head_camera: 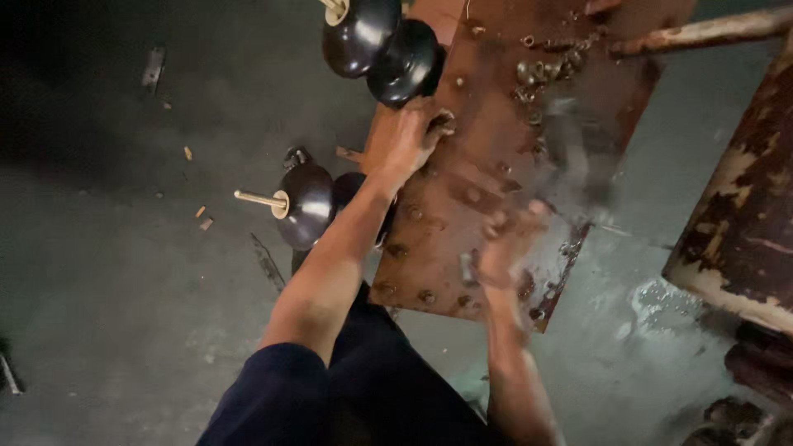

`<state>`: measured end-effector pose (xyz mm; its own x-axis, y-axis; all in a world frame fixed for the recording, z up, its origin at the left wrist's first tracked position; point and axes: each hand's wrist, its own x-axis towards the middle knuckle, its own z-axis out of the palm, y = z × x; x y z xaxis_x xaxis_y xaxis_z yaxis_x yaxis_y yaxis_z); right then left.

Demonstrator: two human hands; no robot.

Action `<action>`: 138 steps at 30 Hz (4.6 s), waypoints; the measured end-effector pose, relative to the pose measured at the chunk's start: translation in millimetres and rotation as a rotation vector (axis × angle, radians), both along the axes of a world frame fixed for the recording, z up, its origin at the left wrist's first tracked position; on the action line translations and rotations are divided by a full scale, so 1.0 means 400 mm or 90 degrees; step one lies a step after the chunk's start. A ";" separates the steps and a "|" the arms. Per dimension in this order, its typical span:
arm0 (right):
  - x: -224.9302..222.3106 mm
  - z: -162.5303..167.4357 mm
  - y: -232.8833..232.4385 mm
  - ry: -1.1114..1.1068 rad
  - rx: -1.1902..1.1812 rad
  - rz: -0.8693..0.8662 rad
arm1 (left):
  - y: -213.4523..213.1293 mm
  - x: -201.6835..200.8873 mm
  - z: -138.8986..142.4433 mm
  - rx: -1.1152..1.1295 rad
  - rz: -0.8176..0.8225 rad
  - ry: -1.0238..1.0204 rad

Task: The person uses a hammer to repeatedly strike fasteners on a large metal plate. The person holds the plate with one hand while striking with the other, moving along the plate to work on different fasteners.

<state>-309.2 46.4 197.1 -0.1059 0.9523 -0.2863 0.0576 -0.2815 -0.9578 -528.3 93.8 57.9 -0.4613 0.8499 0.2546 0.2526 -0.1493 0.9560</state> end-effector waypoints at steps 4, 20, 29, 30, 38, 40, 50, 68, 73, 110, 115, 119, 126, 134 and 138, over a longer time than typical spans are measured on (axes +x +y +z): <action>-0.024 -0.046 0.008 -0.145 -0.129 0.011 | -0.016 -0.021 0.019 -0.007 -0.053 -0.045; -0.029 -0.015 0.012 -0.118 0.077 0.011 | -0.006 -0.004 -0.039 -0.090 -0.118 -0.029; -0.067 -0.001 0.030 -0.251 -0.102 0.012 | -0.009 -0.017 -0.009 -0.133 -0.126 -0.069; -0.060 0.006 0.041 -0.174 -0.037 0.020 | -0.007 -0.009 -0.021 -0.113 -0.124 -0.084; -0.054 -0.085 0.035 -0.413 0.111 0.165 | -0.030 -0.026 0.021 -0.071 -0.067 0.127; -0.034 -0.078 0.028 -0.393 -0.033 0.123 | -0.039 -0.035 0.049 -0.169 -0.136 0.033; -0.025 -0.118 0.007 -0.433 0.169 0.152 | -0.030 -0.041 0.048 -0.047 -0.138 -0.048; -0.032 0.079 -0.012 -0.192 0.108 -0.044 | -0.025 -0.021 -0.099 -0.255 0.011 -0.374; -0.022 -0.167 0.001 -0.401 -0.189 0.063 | -0.018 -0.027 -0.120 -0.265 -0.037 -0.411; 0.139 -0.187 -0.148 -0.709 0.145 0.002 | 0.237 0.156 0.096 -0.079 -0.290 0.446; 0.133 -0.200 -0.146 -0.789 0.176 -0.004 | 0.172 0.113 0.136 -0.163 -0.155 0.183; 0.131 -0.203 -0.151 -0.770 0.218 -0.006 | 0.097 -0.019 0.160 -0.158 -0.026 -0.238; 0.133 -0.215 -0.151 -0.797 0.218 -0.011 | 0.111 -0.088 0.136 -0.047 -0.050 0.224; 0.142 -0.215 -0.156 -0.752 0.203 -0.013 | 0.119 -0.091 0.113 -0.027 -0.113 0.377; 0.135 -0.206 -0.156 -0.730 0.218 -0.024 | 0.117 -0.100 0.122 0.028 -0.157 0.490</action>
